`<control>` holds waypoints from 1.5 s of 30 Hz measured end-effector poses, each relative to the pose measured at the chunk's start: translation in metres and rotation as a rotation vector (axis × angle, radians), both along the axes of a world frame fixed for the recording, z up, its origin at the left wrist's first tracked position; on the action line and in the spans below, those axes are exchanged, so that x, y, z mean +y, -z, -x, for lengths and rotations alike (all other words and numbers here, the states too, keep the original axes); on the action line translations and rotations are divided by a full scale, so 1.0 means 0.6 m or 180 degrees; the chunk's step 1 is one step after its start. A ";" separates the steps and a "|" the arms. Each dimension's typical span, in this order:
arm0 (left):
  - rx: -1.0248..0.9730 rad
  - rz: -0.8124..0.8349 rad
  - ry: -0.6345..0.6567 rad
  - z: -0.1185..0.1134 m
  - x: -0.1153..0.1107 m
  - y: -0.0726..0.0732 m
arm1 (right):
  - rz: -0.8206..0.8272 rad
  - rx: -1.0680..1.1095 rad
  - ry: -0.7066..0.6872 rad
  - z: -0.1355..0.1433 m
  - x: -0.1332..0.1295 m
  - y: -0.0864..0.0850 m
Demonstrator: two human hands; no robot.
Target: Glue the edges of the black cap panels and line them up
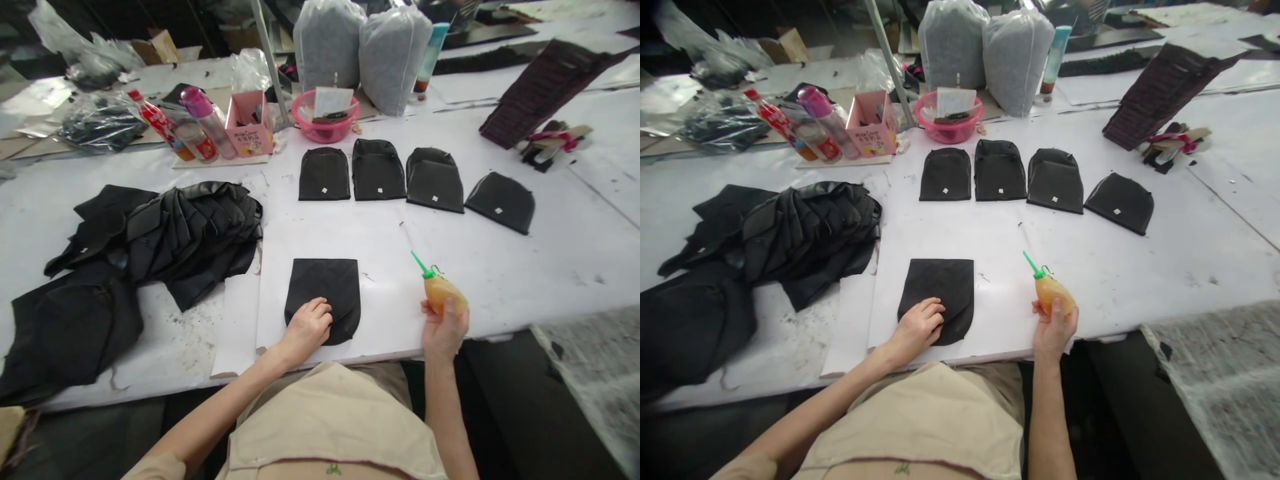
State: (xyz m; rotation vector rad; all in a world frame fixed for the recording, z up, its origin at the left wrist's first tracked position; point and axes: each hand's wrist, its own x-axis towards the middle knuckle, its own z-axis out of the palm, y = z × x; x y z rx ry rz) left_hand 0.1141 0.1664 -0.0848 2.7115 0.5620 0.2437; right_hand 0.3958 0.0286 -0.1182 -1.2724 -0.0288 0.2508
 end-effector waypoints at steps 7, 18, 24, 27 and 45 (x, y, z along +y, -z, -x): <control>0.0294 -0.1206 -0.0196 -0.087 0.107 -0.133 | 0.0049 0.0043 0.0016 -0.001 0.002 -0.005; -0.0062 -0.0434 -0.1317 -0.230 0.235 -0.040 | -0.0095 0.0083 0.0100 -0.002 -0.002 -0.001; -0.0275 -0.0538 -0.0386 -0.132 0.168 0.022 | -0.0140 -0.0020 -0.0038 0.001 -0.001 0.002; -0.0119 -0.0576 -0.0027 -0.099 0.146 0.042 | -0.0169 -0.0033 -0.0040 0.001 0.000 0.004; -0.0483 -0.0134 -0.2151 0.090 0.090 0.032 | 0.0092 -0.0018 0.0194 -0.037 -0.046 -0.011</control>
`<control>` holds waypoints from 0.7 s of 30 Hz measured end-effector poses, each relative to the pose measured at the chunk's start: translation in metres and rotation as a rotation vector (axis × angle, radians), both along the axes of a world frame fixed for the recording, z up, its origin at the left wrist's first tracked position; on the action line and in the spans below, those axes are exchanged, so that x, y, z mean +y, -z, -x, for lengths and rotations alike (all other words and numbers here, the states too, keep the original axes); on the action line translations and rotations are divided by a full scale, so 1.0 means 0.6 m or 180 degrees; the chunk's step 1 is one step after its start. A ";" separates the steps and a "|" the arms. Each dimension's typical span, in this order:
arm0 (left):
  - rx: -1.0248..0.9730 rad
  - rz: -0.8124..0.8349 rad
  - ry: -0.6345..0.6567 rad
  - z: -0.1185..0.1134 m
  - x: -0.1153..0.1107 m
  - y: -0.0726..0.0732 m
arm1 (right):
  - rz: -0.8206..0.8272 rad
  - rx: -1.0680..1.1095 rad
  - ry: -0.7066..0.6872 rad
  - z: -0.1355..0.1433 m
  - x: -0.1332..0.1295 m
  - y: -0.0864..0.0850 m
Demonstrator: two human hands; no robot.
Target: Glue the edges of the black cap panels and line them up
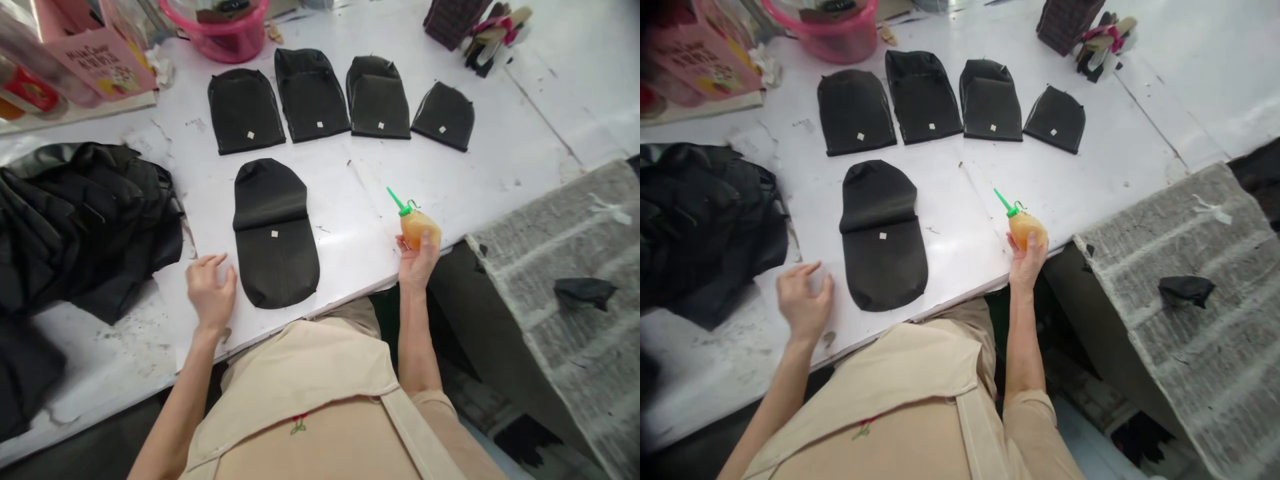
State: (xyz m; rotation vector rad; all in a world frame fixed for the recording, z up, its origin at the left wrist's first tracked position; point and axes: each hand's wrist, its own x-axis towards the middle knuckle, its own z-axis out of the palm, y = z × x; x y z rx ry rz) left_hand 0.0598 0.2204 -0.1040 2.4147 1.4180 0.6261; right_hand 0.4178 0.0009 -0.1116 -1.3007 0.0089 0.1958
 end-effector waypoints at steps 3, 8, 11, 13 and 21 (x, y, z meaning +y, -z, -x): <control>0.0254 0.0108 -0.0410 0.057 -0.017 0.000 | -0.0133 -0.0016 -0.0008 -0.015 -0.017 -0.012; 0.0268 0.0268 -0.0590 0.078 -0.046 0.003 | -0.0255 0.0325 -0.0085 0.000 -0.038 -0.032; 0.0342 0.0312 -0.0641 0.076 -0.056 0.007 | -0.0302 0.0496 -0.0085 0.020 -0.051 -0.037; 0.0327 0.0314 -0.0708 0.076 -0.057 0.011 | -0.0266 0.0537 -0.0149 0.031 -0.057 -0.039; 0.0027 0.0679 -0.0778 0.073 -0.051 0.010 | -0.0091 0.0578 -0.0248 0.053 -0.070 -0.032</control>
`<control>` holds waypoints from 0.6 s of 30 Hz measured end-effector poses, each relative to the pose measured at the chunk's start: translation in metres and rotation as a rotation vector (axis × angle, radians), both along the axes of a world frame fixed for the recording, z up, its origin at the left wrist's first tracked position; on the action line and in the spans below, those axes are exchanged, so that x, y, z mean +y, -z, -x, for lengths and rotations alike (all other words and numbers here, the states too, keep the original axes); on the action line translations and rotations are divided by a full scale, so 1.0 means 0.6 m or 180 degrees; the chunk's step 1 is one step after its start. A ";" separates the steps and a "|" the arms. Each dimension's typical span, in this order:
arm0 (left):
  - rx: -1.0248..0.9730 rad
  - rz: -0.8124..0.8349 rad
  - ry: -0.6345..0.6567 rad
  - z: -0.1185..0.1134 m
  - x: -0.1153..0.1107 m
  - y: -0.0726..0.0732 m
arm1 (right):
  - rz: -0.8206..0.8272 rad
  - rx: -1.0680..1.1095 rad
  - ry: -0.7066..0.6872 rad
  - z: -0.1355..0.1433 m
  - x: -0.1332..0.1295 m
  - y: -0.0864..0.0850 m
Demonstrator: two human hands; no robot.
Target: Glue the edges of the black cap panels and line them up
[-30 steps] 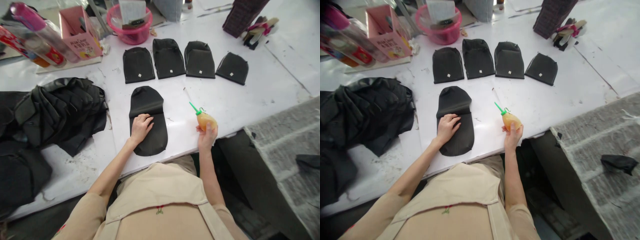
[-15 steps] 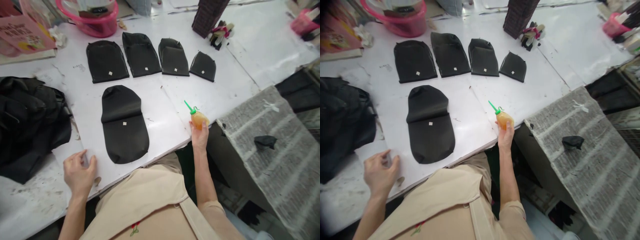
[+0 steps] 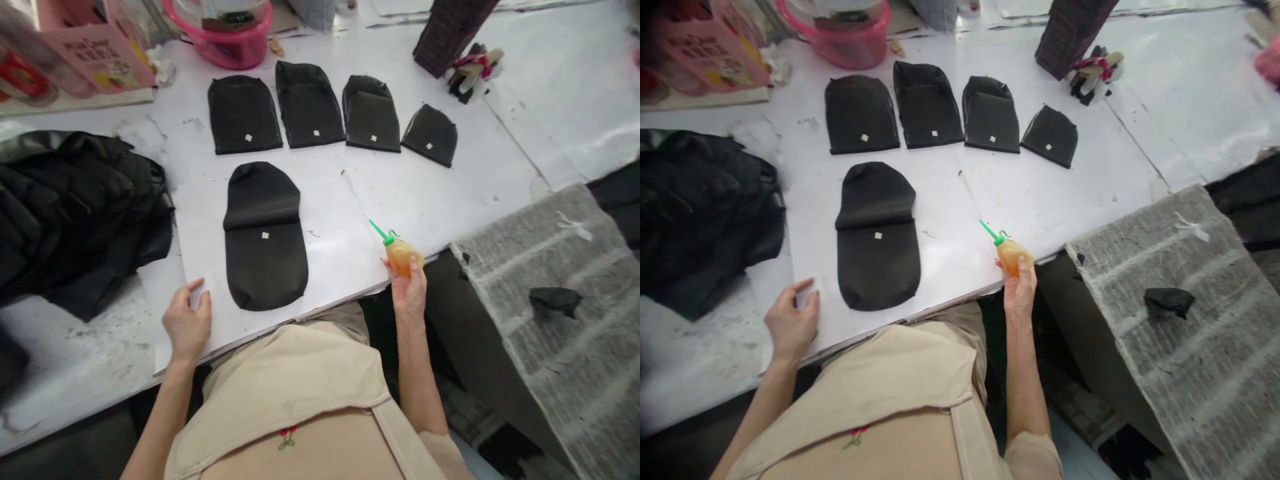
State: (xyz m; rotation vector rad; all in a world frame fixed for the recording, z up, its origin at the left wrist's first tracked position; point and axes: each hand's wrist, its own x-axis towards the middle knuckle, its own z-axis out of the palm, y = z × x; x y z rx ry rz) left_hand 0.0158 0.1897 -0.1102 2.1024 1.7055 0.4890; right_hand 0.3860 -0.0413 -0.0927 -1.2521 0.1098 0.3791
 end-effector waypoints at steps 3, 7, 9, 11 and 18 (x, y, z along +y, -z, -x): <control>-0.0049 0.0126 0.0009 0.005 -0.008 0.000 | 0.0088 0.0018 0.0033 0.008 -0.013 0.004; 0.0029 0.0187 0.0288 0.016 -0.020 -0.007 | 0.0052 0.0157 0.0016 0.019 -0.032 0.005; 0.0318 -0.0108 0.0399 0.017 -0.022 -0.020 | 0.0004 0.0104 0.0046 0.019 -0.039 0.002; 0.0580 -0.0629 0.0424 0.009 -0.019 -0.037 | -0.0079 -0.0076 0.0113 0.013 -0.040 -0.005; -0.0163 -0.0740 0.2476 -0.123 0.022 -0.041 | -0.0363 -0.0343 -0.0055 -0.003 0.015 -0.031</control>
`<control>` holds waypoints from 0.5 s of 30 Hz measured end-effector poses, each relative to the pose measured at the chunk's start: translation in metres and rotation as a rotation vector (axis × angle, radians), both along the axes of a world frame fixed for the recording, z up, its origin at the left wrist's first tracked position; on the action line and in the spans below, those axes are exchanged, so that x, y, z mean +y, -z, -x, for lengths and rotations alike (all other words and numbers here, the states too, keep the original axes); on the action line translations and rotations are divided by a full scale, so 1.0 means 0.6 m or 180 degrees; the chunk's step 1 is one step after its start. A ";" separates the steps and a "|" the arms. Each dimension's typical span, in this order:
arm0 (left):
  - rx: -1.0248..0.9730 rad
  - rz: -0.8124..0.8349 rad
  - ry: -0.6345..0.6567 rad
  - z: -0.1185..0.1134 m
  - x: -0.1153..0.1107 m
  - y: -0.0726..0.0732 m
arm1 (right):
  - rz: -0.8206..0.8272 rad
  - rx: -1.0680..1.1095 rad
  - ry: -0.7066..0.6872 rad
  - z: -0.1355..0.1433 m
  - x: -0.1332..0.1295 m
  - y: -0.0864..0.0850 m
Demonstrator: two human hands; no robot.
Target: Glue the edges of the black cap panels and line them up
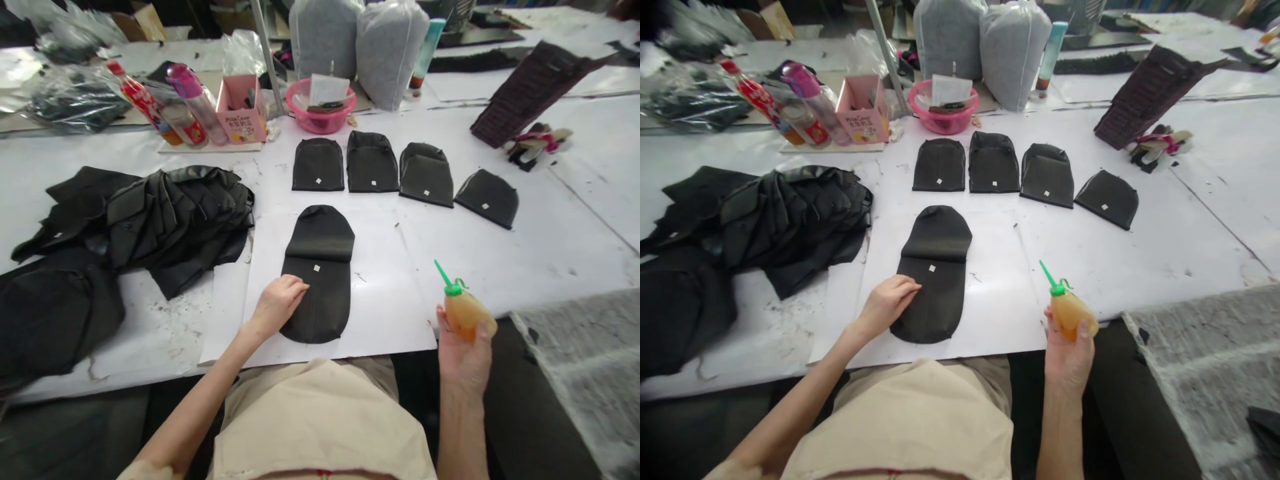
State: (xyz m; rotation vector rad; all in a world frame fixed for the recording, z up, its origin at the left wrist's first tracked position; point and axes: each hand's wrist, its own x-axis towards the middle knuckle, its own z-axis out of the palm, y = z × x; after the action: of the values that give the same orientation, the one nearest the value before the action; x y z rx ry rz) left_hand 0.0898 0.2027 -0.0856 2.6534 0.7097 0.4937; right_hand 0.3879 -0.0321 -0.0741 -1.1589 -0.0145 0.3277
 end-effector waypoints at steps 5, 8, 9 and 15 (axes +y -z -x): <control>0.0478 -0.0324 0.0185 -0.094 0.036 0.041 | 0.0173 0.0151 -0.0500 0.034 0.081 0.033; 0.0549 -0.0348 0.0260 -0.112 0.059 0.053 | 0.0289 0.0057 -0.0541 0.050 0.107 0.058; 0.0521 -0.0345 0.0256 -0.116 0.066 0.055 | 0.0310 0.0016 -0.0496 0.052 0.111 0.065; 0.0820 -0.0380 -0.0056 -0.145 0.090 0.062 | 0.0354 -0.0158 -0.0509 0.048 0.105 0.088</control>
State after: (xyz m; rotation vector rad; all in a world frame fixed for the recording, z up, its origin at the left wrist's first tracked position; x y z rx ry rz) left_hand 0.1767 0.2565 -0.1229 2.8576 0.8004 0.2052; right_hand 0.3593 0.0307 -0.1266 -1.2793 -0.1344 0.4456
